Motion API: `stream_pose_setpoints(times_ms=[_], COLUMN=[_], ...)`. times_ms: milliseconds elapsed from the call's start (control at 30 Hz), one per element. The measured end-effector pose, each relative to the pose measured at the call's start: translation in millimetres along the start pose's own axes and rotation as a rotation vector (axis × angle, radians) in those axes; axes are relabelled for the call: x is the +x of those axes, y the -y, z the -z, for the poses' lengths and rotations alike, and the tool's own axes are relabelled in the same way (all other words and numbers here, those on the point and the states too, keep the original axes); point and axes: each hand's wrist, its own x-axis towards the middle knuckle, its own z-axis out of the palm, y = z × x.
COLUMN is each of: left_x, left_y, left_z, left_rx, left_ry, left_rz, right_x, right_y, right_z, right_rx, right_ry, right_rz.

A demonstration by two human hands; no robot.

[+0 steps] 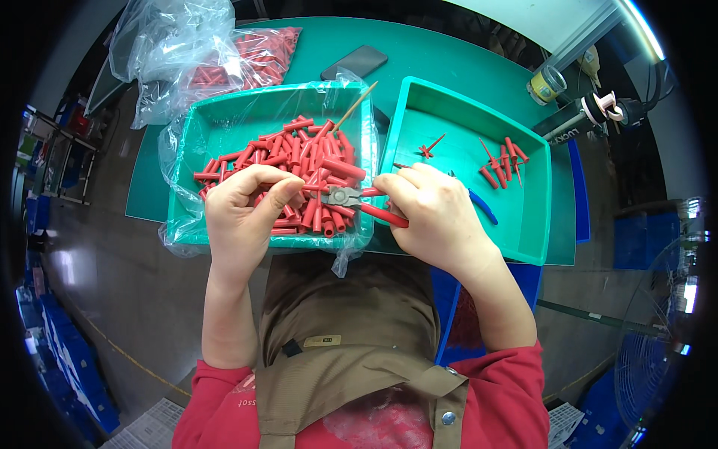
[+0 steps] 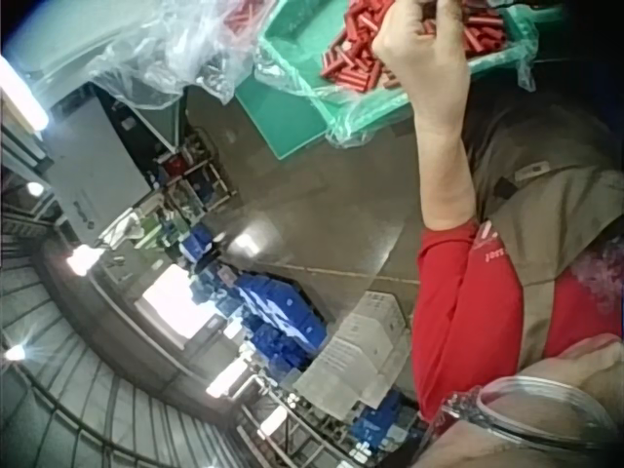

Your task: Use pliers to trim small red plastic or rubber components at a workbench.

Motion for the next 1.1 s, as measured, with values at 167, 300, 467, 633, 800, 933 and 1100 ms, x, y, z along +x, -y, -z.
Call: stream_pose_setpoints(times_ms=[167, 300, 467, 633, 800, 933, 1100], left_x=[2.0, 1.5, 2.1, 1.3, -0.4, -1.3, -1.7], left_y=[5.6, 9.5, 9.4, 8.7, 8.2, 6.7, 4.1], left_z=[-0.2, 2.6, -0.6, -2.0, -2.6, -2.5, -1.6], left_rx=[0.002, 0.109, 0.115, 0.106, 0.086, 0.078, 0.085], left_ry=[-0.027, -0.076, -0.081, -0.085, -0.062, -0.055, -0.014], left_rz=[0.007, -0.006, -0.017, -0.018, -0.023, -0.007, -0.042], right_x=[-2.3, 0.2, -0.6, 1.2, 1.3, 1.6, 1.2], right_y=[-3.4, -6.4, -4.3, -2.8, -1.6, -0.6, 0.6], right_z=[-4.6, 6.3, 6.9, 4.7, -1.2, -2.9, -3.4], right_rx=[0.005, -0.040, -0.056, -0.083, -0.002, 0.018, 0.017], right_ry=[-0.003, -0.014, -0.034, -0.029, -0.012, 0.000, 0.018], right_rz=[0.024, 0.061, 0.038, 0.046, 0.052, 0.045, 0.026])
